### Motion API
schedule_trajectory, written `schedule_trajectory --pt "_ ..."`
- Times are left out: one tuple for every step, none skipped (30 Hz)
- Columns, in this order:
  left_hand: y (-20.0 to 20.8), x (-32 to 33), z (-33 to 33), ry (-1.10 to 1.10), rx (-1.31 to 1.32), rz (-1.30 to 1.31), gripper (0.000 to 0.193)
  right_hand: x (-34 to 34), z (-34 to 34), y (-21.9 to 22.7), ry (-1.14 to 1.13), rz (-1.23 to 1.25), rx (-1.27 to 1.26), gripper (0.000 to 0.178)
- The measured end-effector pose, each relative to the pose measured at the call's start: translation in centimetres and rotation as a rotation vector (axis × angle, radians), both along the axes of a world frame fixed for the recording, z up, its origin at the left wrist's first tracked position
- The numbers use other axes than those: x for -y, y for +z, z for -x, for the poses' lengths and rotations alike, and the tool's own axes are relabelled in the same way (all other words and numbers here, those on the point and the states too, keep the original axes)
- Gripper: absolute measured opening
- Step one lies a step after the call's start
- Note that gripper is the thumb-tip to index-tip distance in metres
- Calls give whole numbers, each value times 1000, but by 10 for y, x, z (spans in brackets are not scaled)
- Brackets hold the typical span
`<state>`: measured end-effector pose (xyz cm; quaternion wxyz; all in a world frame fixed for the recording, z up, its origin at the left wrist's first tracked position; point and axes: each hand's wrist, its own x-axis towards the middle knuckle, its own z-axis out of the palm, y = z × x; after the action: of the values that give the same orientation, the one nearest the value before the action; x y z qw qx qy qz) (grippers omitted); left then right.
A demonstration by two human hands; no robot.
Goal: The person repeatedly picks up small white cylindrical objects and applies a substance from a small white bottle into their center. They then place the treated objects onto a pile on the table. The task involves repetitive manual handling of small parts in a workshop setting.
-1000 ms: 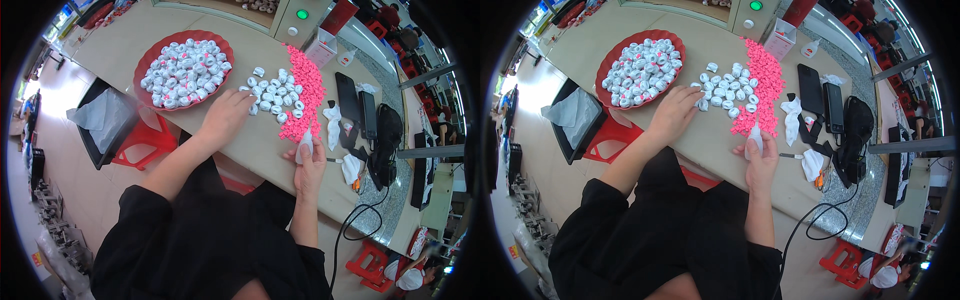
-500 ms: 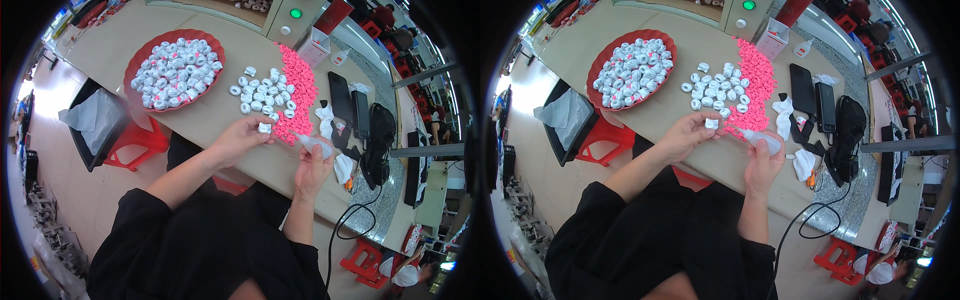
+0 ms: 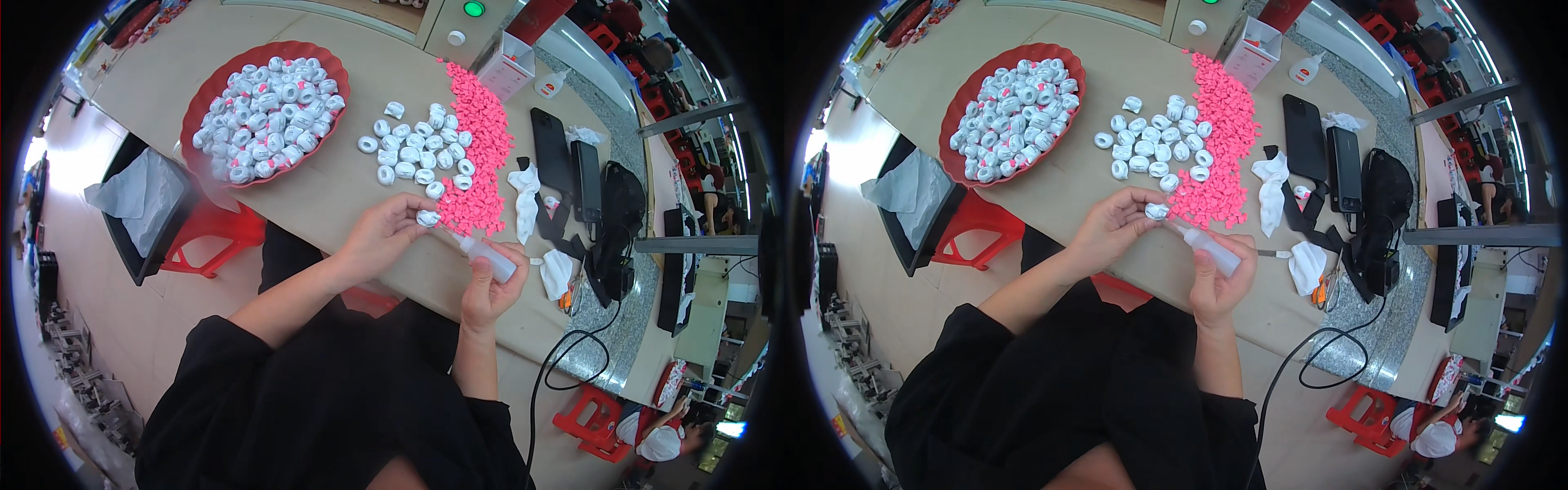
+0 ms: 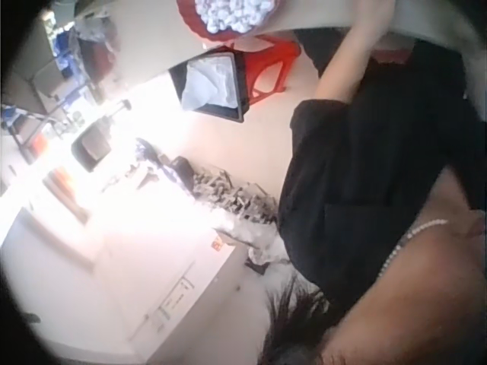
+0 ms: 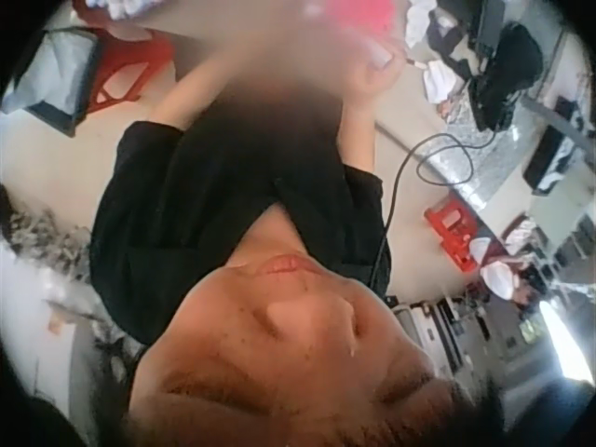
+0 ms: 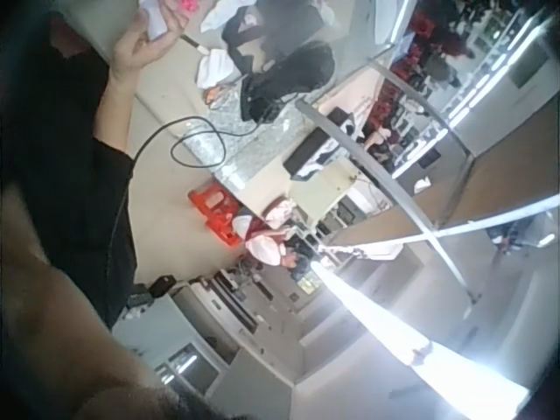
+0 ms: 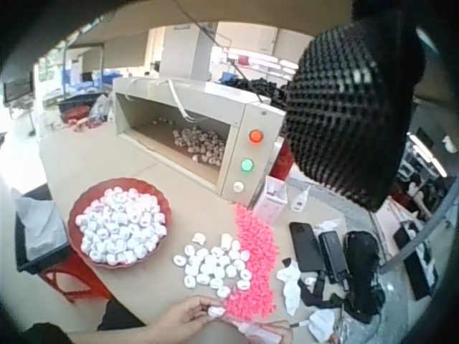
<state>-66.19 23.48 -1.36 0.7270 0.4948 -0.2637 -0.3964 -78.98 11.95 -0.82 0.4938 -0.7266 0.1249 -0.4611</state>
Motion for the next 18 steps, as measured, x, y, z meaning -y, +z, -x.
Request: schedule_trajectory --pt "0 0 0 2 3 1 27 -1 0 1 4 9 -5 27" --pt "0 0 0 4 6 3 27 -2 -1 3 8 19 -9 27" --pt "1 0 0 4 11 6 27 -2 -1 4 9 30 -14 26" --pt "1 1 0 5 16 9 26 -2 -1 4 7 29 -20 26" --pt "1 1 0 6 21 12 26 -2 -1 4 6 28 -26 26" --pt "1 1 0 4 23 8 26 -2 -1 4 4 27 -30 26" --pt "1 1 0 3 26 5 27 -2 -1 5 6 34 -32 25" --pt "1 1 0 2 29 1 27 -2 -1 5 8 41 -34 25" --pt "1 1 0 0 35 1 27 -2 -1 5 12 48 -36 25" --pt "0 1 0 -1 42 1 27 -2 -2 5 9 61 -31 25" --pt "0 1 0 -3 48 0 27 -1 -3 5 6 74 -26 25" --pt "0 1 0 -4 47 -2 27 -1 -3 5 3 86 -22 24" --pt "1 1 0 -4 47 -5 28 -1 -2 4 5 89 -30 24" --pt "1 1 0 -5 46 -8 28 -1 -2 3 6 91 -37 24" --pt "1 1 0 -3 43 -3 28 0 -2 3 8 93 -44 24" --pt "1 1 0 -2 40 1 28 0 -2 2 9 91 -44 24" --pt "1 1 0 0 37 6 28 0 -2 1 9 89 -44 24" --pt "1 1 0 -2 36 3 28 0 -2 1 10 88 -43 24"
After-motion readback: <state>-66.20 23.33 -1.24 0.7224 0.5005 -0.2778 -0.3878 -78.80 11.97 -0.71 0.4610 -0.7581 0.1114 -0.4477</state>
